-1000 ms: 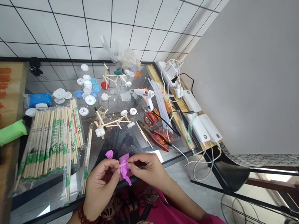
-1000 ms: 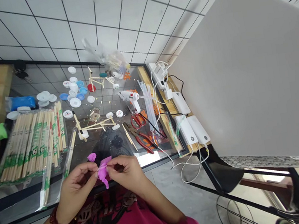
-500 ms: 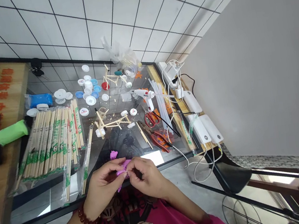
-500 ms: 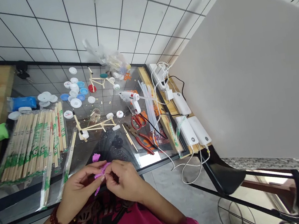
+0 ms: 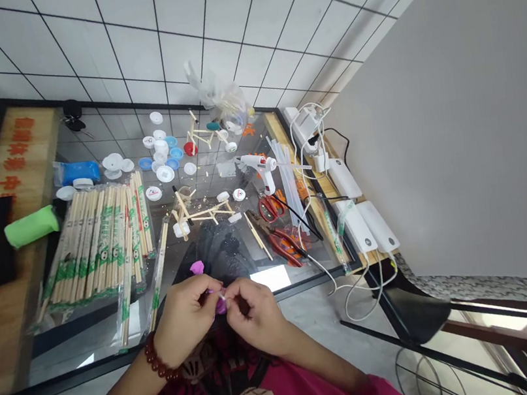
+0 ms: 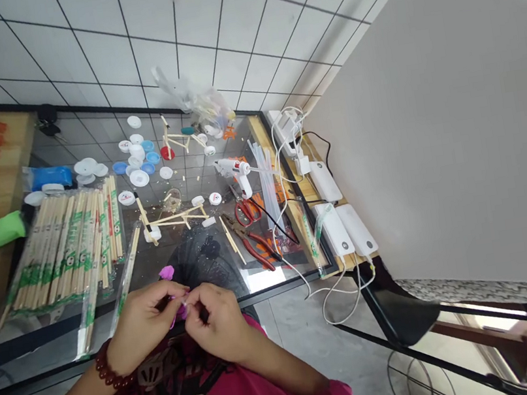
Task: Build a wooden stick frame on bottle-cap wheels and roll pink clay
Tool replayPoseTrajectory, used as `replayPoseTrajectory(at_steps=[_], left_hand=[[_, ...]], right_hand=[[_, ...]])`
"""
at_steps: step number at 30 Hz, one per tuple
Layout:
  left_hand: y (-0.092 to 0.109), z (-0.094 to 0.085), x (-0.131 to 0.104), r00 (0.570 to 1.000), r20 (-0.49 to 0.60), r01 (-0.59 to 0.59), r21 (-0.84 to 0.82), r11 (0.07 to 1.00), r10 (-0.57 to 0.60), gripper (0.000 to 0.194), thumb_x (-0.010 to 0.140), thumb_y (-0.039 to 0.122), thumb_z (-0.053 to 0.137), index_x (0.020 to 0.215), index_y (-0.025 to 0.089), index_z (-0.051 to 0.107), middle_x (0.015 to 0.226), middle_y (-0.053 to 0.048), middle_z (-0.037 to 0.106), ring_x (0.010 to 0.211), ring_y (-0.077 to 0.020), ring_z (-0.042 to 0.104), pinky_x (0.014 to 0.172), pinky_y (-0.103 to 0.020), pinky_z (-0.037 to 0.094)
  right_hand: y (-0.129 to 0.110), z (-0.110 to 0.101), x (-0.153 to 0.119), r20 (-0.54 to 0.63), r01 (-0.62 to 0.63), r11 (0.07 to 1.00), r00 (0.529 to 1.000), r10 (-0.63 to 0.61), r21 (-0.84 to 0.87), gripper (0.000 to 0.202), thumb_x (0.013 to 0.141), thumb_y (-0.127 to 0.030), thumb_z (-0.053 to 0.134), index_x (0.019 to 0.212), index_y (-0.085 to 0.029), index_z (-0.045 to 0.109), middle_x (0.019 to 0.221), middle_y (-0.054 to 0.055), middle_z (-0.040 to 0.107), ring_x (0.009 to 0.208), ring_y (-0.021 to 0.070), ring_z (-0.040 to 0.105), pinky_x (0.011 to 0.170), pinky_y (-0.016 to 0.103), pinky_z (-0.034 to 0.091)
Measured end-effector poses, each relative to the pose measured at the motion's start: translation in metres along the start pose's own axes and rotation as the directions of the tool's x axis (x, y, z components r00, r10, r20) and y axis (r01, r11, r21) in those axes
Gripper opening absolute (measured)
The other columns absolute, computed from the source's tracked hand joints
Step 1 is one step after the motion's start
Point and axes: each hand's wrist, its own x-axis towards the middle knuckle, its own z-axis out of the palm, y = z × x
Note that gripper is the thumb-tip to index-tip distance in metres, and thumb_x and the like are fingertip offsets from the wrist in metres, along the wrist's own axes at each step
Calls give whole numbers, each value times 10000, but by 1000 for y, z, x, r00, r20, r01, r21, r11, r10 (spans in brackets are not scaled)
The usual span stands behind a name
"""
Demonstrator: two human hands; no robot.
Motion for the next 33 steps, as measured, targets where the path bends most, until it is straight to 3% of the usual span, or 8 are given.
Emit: replayPoseTrajectory(at_steps=[4, 8, 12, 17, 21, 25, 29, 33], left_hand=[[1, -15, 4, 946, 247, 278, -300, 913, -208, 233, 884, 379, 679, 885, 200, 828, 812, -66, 818, 737, -205, 774, 677, -281, 626], [3, -23, -2, 893, 380, 402, -426, 810, -242, 460, 761, 356, 845, 1198, 218, 799, 1158, -133, 810, 908, -256, 799, 778, -361, 662], [2, -15, -7, 957, 199, 277, -392, 877, -213, 280, 743, 297, 843, 1012, 216, 842, 1084, -115, 822, 969, -232, 786, 885, -336, 642], [-2, -7, -4, 986, 33, 163, -364, 917, -162, 18, 699, 190, 780, 693, 205, 788, 835, -68, 791, 774, -178, 756, 722, -261, 623], [0, -2, -2, 996, -81, -32, -146, 989, 20, 173, 709, 104, 637, 597, 221, 695, 674, -6, 670, 622, -130, 647, 639, -241, 559], [4, 2, 2, 992, -86, -93, 36, 995, 96, 212, 709, 64, 538, 595, 224, 620, 664, 18, 608, 617, -125, 592, 893, -343, 574], [3, -4, 9, 995, 58, 86, -122, 989, -79, 88, 703, 132, 631, 670, 213, 619, 713, 12, 617, 655, -134, 597, 747, -284, 573], [3, -17, 9, 936, 314, 290, -423, 858, -162, 172, 748, 298, 788, 870, 189, 734, 917, -62, 742, 814, -177, 715, 746, -281, 601]], right_hand=[[6, -1, 6, 35, -293, 940, 956, 291, 177, 93, 821, -231, 571, 729, -224, 561, 640, -41, 567, 592, 112, 505, 579, 226, 405], [10, -5, 10, 67, -365, 885, 930, 362, 291, 99, 822, -290, 602, 753, -223, 579, 613, -54, 535, 570, 107, 475, 558, 223, 391], [2, -6, 10, 98, -339, 897, 941, 325, 284, 97, 827, -273, 596, 747, -218, 583, 627, -52, 545, 573, 101, 473, 570, 224, 392], [-13, -5, 5, 99, -103, 986, 991, 90, 133, 97, 781, -134, 559, 751, -225, 574, 674, -43, 591, 595, 103, 504, 622, 227, 422], [-17, 0, 2, 134, -38, 984, 991, 15, 175, 150, 763, -87, 522, 756, -236, 537, 685, -48, 587, 598, 102, 513, 615, 216, 421], [-16, 2, 1, 130, -116, 972, 987, 91, 203, 116, 775, -122, 550, 739, -229, 526, 669, -51, 566, 600, 101, 500, 615, 221, 413], [-11, 1, 2, 152, -332, 856, 943, 296, 396, 174, 874, -306, 623, 751, -230, 526, 563, -74, 496, 502, 91, 433, 524, 218, 364], [-3, 2, 4, 208, -462, 690, 882, 422, 557, 341, 890, -512, 677, 770, -229, 529, 462, -109, 439, 403, 70, 365, 465, 209, 317]])
